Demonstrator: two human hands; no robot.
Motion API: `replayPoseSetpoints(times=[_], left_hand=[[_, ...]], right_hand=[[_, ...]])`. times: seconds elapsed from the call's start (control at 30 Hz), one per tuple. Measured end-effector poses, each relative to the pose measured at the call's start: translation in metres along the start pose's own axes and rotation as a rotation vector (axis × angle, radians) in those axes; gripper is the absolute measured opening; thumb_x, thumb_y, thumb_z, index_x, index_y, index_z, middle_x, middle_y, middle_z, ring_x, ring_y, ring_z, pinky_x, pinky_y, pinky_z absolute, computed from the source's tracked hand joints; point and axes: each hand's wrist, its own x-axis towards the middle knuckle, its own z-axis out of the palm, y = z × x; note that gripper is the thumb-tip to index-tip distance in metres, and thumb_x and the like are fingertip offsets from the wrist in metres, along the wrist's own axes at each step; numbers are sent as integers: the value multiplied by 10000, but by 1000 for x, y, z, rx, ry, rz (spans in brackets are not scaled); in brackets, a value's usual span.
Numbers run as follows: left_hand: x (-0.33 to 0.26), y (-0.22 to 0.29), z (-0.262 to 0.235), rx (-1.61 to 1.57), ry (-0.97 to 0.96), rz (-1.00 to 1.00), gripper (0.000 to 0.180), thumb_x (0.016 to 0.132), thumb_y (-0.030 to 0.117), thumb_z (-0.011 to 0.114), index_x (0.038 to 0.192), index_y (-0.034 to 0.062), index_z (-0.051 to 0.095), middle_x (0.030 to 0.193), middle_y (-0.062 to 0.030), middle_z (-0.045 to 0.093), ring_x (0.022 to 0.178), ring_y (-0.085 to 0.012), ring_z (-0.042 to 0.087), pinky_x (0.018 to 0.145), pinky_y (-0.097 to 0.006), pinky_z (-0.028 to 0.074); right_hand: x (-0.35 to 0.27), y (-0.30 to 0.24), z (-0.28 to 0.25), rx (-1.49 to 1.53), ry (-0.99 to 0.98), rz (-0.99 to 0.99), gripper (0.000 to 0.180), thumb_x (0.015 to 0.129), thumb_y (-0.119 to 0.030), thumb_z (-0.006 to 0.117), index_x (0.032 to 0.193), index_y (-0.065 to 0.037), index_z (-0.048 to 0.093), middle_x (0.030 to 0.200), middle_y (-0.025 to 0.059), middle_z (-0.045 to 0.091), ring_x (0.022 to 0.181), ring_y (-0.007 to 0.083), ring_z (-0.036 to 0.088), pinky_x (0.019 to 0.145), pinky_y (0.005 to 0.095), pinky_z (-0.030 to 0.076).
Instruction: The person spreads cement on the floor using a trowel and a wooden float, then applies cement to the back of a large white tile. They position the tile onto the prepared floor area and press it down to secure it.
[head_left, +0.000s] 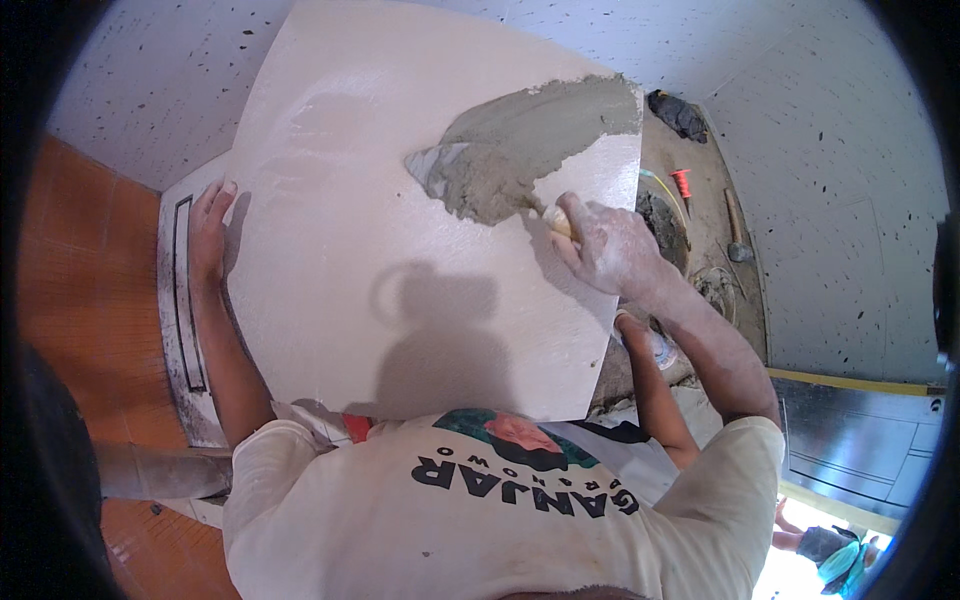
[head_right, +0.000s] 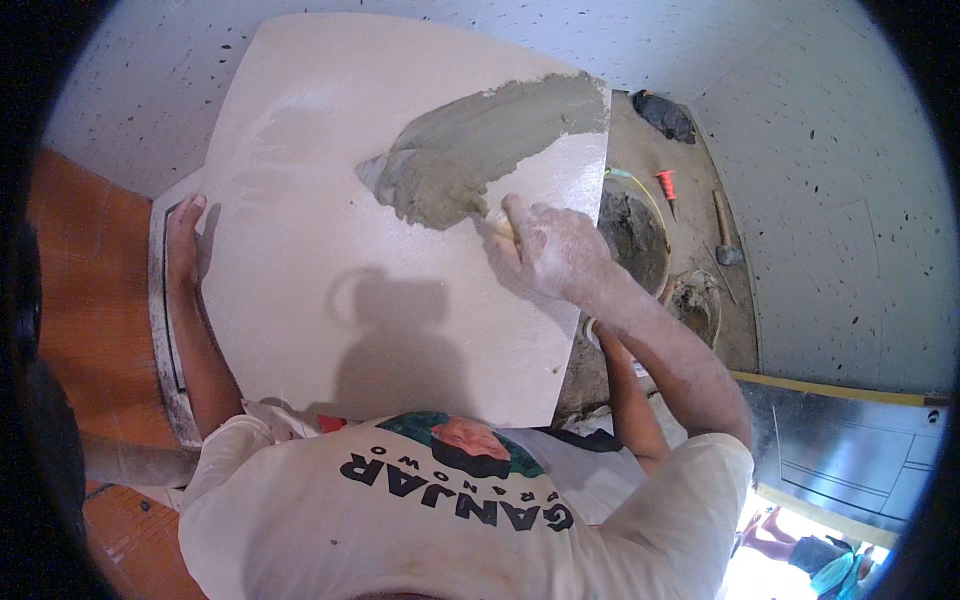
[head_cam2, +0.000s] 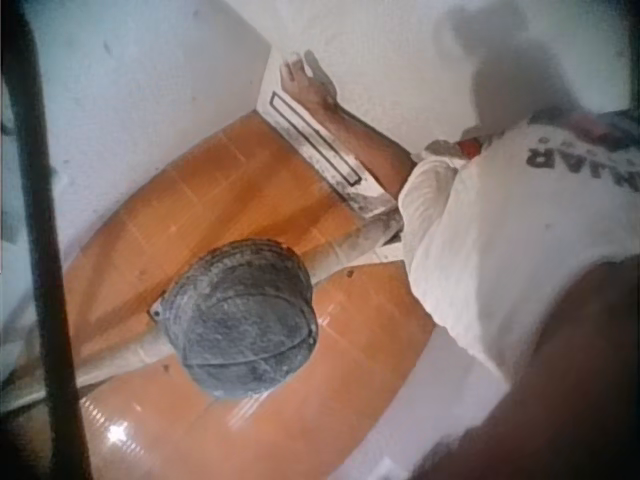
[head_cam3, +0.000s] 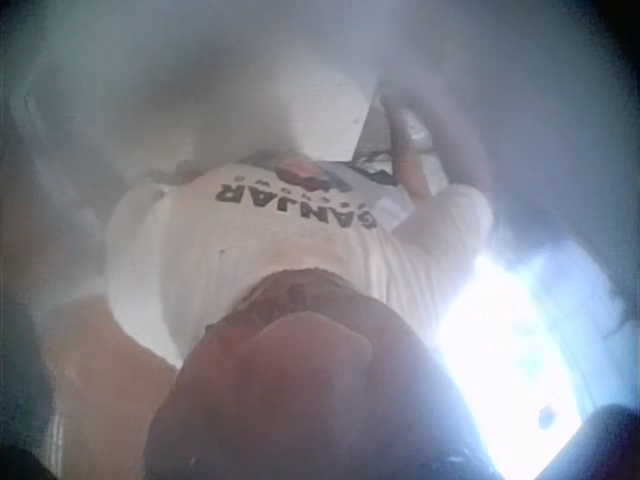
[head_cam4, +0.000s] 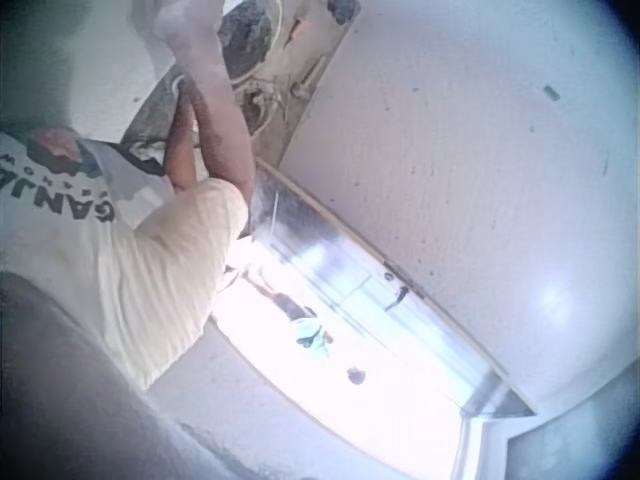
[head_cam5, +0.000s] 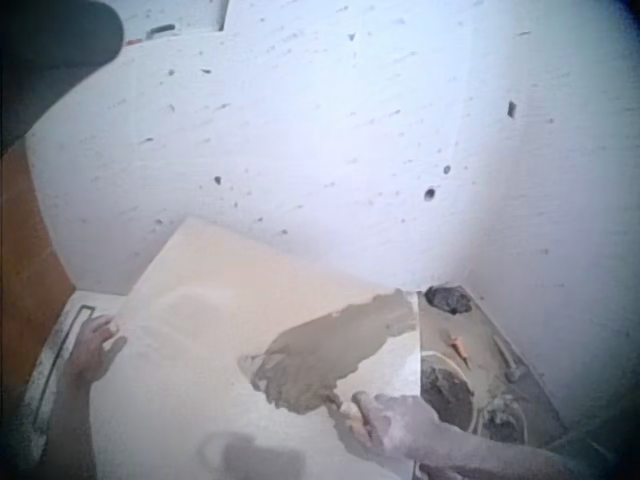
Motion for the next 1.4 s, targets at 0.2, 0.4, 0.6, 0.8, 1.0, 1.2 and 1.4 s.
replayPoseSetpoints(times=[0.2,0.4,0.6,0.8,1.0,1.2,1.4], left_hand=[[-10,9,-1,88,41,-33,742,849,498,583,1347,-43,481,1335,-237,500,1291,-334,406,1096,-439,250],[-13,6,0,68,52,-17,662,874,440,567,1322,-45,505,1229,-181,576,1157,-259,500,1040,-388,318],[-16,19,4,-148,-49,43,565,913,367,536,1259,-79,534,1134,-165,620,1073,-207,541,982,-294,367],[-11,28,7,-15,-29,28,583,911,379,537,1266,-83,530,1128,-164,622,1047,-208,548,962,-302,385],[-10,45,4,-28,-108,56,650,883,422,560,1293,-81,514,1181,-202,602,1098,-254,539,1000,-342,361],[-9,37,2,57,-32,23,694,866,428,566,1333,-78,481,1244,-233,574,1169,-293,516,1054,-370,313],[-10,36,-2,23,-101,17,729,853,417,583,1366,-80,437,1311,-247,521,1251,-305,457,1086,-385,279]], right_hand=[[41,56,-5,-89,123,176,449,907,-372,547,1169,-11,487,880,243,648,847,405,647,751,491,513],[63,161,-1,-76,191,400,440,923,-402,472,1124,-12,510,1064,260,636,1040,398,604,901,502,467],[53,182,-22,-115,112,665,498,919,-414,463,1216,-17,517,1202,264,582,1141,382,559,972,481,428],[53,128,-38,49,262,400,564,920,-484,510,1201,5,527,1142,255,615,1092,375,592,928,464,454],[97,50,-42,23,59,288,593,922,-509,476,1210,7,525,1122,270,616,1099,390,578,947,459,448],[99,125,-18,-73,170,260,539,927,-483,415,1184,-27,544,1232,263,559,1156,396,538,984,481,417],[74,177,-16,8,120,474,529,934,-463,429,1212,-27,539,1303,261,507,1199,393,506,998,466,408]])
